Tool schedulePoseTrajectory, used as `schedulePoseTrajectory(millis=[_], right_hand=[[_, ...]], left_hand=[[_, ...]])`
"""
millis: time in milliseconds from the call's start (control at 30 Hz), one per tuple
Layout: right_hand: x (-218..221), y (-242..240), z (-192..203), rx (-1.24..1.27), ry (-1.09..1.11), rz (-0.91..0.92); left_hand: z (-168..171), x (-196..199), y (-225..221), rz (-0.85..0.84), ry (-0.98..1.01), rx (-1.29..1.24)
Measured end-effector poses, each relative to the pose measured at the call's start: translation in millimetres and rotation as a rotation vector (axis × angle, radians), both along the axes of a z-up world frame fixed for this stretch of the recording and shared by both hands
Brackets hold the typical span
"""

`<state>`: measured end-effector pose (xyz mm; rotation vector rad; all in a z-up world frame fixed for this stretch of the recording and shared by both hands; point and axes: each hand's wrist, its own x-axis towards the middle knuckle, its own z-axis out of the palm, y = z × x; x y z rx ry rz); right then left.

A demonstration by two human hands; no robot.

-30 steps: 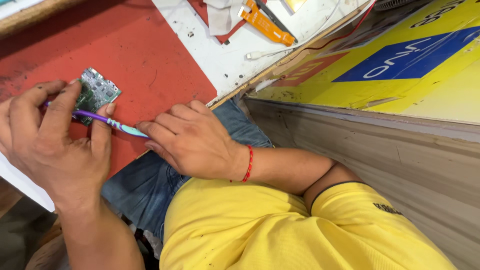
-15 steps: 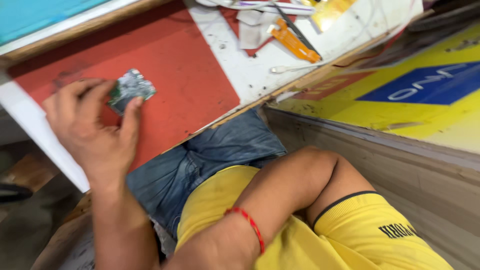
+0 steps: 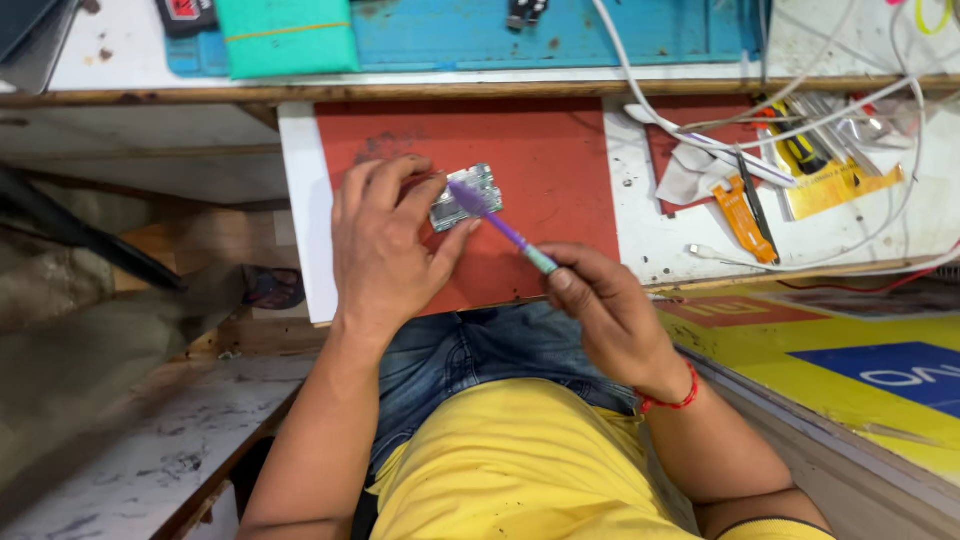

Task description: The person cleans a small circuit board with a toothbrush, then uses a screwdriver to remove screws from a smartphone chassis. They place the back cover onto the phone and press the edges to secure it.

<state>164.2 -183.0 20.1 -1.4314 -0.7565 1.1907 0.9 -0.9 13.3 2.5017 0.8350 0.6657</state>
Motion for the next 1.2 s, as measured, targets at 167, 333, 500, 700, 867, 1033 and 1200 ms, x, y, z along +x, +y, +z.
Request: schedulePoseTrajectory(millis=[167, 333, 500, 700, 867, 1033, 1200], right_hand=[[15, 19, 10, 0.091, -0.756, 0.129], [5, 32, 17, -0.063, -1.154, 0.102], [0, 38, 24, -0.072, -1.211, 0.106], [-1, 36, 23, -0.009, -1.234, 0.176], [-9, 40, 18, -0.033, -1.244, 0.195], [-10, 41, 20, -0.07, -1.227, 0.261], [-8, 42, 17, -0.063, -1.239, 0.244]], left_hand=[[-1, -2, 1, 0.037, -0.033, -0.024], [-2, -4, 0, 0.11, -0.046, -0.028], [1, -11, 4, 0.057, -0.017, -0.081], [-1, -17, 4, 0.05, -0.055, -0.101], [-6, -19, 4, 0.071, -0.099, -0.118], [-4, -19, 3, 0.081, -0.132, -0.105], [-6, -20, 3, 0.084, -0.156, -0.095]])
